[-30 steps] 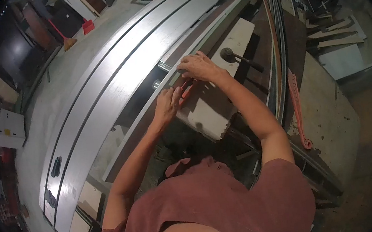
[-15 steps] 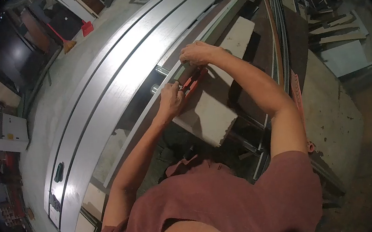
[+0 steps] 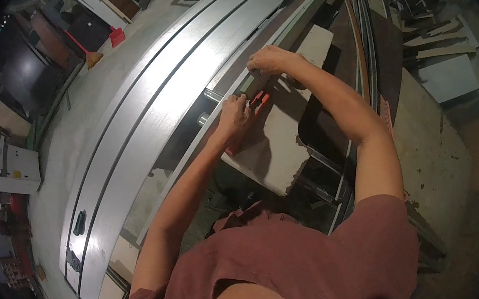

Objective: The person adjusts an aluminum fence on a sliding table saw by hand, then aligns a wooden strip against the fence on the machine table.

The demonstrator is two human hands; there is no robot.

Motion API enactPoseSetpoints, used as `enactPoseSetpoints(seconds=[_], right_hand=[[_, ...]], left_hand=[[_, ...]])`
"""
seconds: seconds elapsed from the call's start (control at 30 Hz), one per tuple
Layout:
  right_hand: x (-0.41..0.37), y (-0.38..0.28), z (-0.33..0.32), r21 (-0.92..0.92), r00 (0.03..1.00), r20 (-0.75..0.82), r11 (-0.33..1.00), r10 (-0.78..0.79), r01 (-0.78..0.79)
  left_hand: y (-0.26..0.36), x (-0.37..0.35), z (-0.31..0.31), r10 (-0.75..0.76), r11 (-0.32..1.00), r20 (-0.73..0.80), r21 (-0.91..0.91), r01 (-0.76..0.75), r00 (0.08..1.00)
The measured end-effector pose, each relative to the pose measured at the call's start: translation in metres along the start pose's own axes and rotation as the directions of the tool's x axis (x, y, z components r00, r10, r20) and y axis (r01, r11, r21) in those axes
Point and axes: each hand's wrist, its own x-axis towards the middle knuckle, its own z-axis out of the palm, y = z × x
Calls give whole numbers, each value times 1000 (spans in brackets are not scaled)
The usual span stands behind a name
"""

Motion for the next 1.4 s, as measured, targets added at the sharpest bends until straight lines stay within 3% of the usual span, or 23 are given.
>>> enactPoseSetpoints(seconds=[0.17,0.3,0.37,0.47,0.53,0.6,0.67,0.73,0.77,0.83,1.0,1.13,1.23,1.4], right_hand=[[3,15,6,-11,1000,4,1000,22,-22],[5,25,4,-59,1000,-1,998,3,-4],[5,29,0,-65,994,97,997,45,-39],[2,36,3,-86,997,63,995,54,-49],[-3,41,6,-55,993,72,994,95,-91],[-14,45,10,-25,987,86,990,139,-138],[-29,47,12,-146,990,5,980,139,-137],[-46,50,13,-151,992,-21,980,125,-126],[-53,50,15,-146,994,-46,983,103,-109],[-74,50,5,-170,992,-99,981,79,-95],[-138,44,-24,-279,951,-309,956,5,-96],[-208,47,-8,-252,930,-366,957,42,-143],[-258,40,22,-322,920,-388,929,44,-181],[-299,12,70,-240,921,-342,930,187,-278]], left_hand=[[-11,17,6,78,997,57,-2,-78,995],[-14,27,19,125,992,3,-33,-125,992],[-11,31,22,145,988,-17,-53,-146,989],[-4,33,21,157,985,-47,-68,-160,986],[2,36,18,148,989,75,-38,-146,986],[8,36,16,151,988,77,-31,-149,985],[13,38,16,162,987,74,-27,-160,984],[17,37,12,194,978,-117,-51,-201,974],[18,38,8,200,977,-115,-55,-208,973],[20,39,-3,176,969,-216,-132,-207,960],[22,21,-34,125,956,-180,-241,-167,976],[18,-10,-43,57,916,-220,-375,-139,974],[23,-36,-63,-91,871,-95,-491,33,991],[14,-65,-70,-159,801,-50,-591,99,986]])
